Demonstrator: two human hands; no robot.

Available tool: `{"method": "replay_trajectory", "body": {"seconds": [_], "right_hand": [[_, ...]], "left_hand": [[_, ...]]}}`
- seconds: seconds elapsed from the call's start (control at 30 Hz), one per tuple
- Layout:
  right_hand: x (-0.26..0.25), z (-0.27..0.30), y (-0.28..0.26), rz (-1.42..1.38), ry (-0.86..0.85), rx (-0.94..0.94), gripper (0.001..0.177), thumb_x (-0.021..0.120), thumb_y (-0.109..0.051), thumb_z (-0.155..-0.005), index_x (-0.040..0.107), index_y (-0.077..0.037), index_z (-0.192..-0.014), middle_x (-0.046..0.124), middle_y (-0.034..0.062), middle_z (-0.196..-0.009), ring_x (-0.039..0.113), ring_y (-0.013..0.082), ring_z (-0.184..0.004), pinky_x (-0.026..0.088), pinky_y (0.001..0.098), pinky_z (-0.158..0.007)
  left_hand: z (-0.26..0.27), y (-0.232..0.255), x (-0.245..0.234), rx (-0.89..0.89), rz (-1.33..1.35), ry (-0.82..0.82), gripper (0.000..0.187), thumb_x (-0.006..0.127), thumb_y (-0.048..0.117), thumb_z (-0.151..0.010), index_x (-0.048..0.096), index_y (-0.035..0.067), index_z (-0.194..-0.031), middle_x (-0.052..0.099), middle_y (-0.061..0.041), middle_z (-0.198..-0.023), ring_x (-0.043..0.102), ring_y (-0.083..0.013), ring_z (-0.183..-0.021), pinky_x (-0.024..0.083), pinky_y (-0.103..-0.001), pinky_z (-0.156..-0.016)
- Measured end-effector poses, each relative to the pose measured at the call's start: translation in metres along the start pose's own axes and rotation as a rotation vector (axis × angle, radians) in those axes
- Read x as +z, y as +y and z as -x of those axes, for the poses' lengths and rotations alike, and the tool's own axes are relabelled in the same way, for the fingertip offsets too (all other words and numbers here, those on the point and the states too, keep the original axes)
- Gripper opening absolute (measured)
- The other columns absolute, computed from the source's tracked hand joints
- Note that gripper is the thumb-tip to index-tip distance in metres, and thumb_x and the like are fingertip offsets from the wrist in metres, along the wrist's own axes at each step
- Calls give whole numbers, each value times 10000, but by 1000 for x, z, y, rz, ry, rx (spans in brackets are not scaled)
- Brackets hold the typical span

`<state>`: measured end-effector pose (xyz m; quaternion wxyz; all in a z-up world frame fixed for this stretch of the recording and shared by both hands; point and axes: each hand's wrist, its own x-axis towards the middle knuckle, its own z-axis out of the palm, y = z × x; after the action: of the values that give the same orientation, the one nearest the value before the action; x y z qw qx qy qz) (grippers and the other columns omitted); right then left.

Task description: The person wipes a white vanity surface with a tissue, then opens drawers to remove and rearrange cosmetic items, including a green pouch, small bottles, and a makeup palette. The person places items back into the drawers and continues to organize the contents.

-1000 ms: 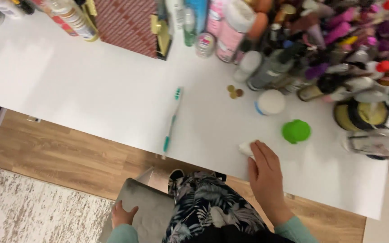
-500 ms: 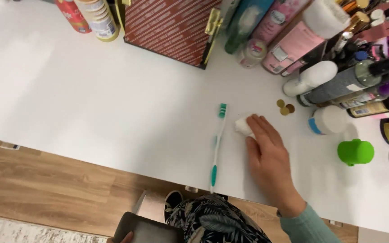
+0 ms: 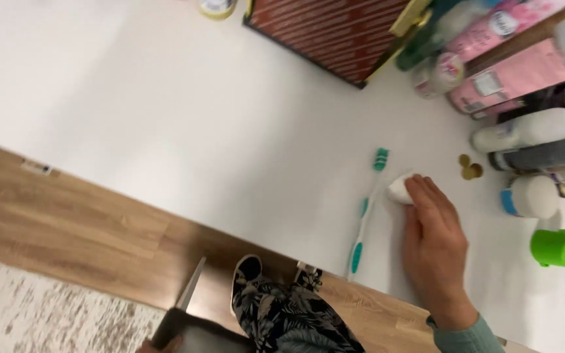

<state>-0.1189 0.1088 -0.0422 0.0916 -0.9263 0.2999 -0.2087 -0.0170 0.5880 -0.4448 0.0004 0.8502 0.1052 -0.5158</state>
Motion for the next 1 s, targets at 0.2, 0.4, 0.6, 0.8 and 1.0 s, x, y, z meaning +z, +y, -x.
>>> {"method": "replay_trajectory", "body": {"seconds": [0.2, 0.4, 0.6, 0.8, 1.0], "right_hand": [[-6, 38, 12, 57, 113, 122, 271, 457, 126, -873, 603, 2, -1064, 578, 138, -975, 531, 268, -847, 379, 332, -742], [4, 114, -15, -480, -302, -209, 364, 513, -181, -670, 537, -76, -1018, 575, 55, -1025, 575, 173, -938, 416, 304, -863], [180, 179, -122, -494, -1169, 284, 241, 591, -316, -723, 537, -134, -871, 563, -3, -752, 519, 118, -662, 394, 266, -549], [336, 291, -75, -373, -1273, 506, 536, 499, -420, -755, 473, 9, -1077, 496, 122, -1014, 508, 274, -923, 363, 388, -729], [247, 268, -144, -596, -1452, 713, 784, 446, -475, -832, 120, 53, -1311, 152, 233, -1357, 161, 344, -1262, 155, 482, -1021]], "left_hand": [[74, 24, -35, -104, -150, -34, 906, 447, 781, -548, 416, 143, -1192, 491, -60, -1192, 489, -262, -1092, 360, -452, -899], [91, -42, 46, 214, 566, 803, 582, 599, 351, -689, 461, 23, -1150, 470, -179, -1103, 411, -335, -1075, 297, -404, -928], [75, -144, 155, -620, 698, 68, 690, 437, 636, -733, 449, 119, -1191, 516, -63, -1154, 517, -286, -994, 389, -444, -860], [114, -122, 167, -374, 1259, -20, 758, 333, 594, -687, 489, 40, -1181, 456, -180, -1205, 425, -325, -1092, 303, -417, -873], [118, -107, 186, -256, 1368, 126, 860, 432, 725, -714, 427, 36, -1228, 466, -207, -1179, 396, -339, -1136, 297, -454, -975]]}}
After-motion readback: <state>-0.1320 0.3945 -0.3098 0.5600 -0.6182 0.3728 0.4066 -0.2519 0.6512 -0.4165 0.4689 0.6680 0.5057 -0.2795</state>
